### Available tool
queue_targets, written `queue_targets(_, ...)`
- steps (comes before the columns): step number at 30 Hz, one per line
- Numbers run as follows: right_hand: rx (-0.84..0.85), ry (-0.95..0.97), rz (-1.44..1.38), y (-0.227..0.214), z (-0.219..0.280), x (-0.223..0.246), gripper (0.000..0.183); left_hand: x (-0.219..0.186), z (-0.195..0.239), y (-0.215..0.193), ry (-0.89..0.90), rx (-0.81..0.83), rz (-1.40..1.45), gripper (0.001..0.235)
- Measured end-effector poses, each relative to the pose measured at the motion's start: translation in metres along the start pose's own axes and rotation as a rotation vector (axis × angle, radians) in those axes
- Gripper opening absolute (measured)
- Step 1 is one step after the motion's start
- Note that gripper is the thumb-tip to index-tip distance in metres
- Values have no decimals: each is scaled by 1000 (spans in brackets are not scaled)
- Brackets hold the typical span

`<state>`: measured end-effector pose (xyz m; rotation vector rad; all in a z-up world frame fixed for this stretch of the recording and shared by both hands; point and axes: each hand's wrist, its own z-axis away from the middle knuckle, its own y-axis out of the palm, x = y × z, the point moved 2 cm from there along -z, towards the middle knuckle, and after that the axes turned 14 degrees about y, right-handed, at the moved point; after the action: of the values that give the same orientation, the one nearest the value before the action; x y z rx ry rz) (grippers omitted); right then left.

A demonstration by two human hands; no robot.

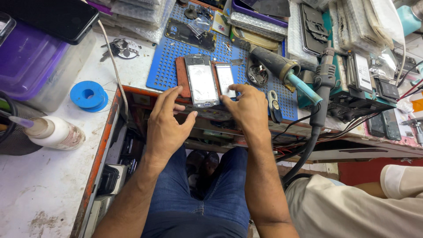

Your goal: The person handles a disassembled Samsung smartphone, removes the back cover, and applies adhesive from a tube to the internal frame. The person then reattaches the back cover and inspects the device.

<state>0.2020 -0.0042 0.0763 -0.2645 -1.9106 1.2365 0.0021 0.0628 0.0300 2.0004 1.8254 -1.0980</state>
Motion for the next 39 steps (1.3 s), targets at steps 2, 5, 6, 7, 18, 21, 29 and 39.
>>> queue_targets(2, -10, -26, 50, -2, -5, 2, 37, 2, -2, -1, -7, 5, -42, 62)
queue_targets(5, -1, -13, 93, -3, -10, 3, 39, 3, -5, -3, -32, 26, -74, 61)
queue_targets(6, 9, -3, 104, -2, -12, 3, 41, 3, -5, -4, -46, 32, -81, 60)
queue_targets(7, -9, -18, 111, -2, -13, 4, 41, 3, -4, -5, -38, 29, -68, 60)
queue_targets(18, -74, 30, -103, -27, -3, 47, 38, -10, 25, -9, -9, -129, 9, 55)
queue_targets(21, -114, -357, -90, -5, 9, 78, 34, -12, 39, -5, 30, -169, 50, 55)
queue_targets(29, 62, -402, 173, 70, 22, 141, 32, -4, 67, -16, -24, -216, 67, 46)
queue_targets(39, 246, -943, -350, 84, 135, 182, 87, 15, 92, 0, -92, -249, 129, 58)
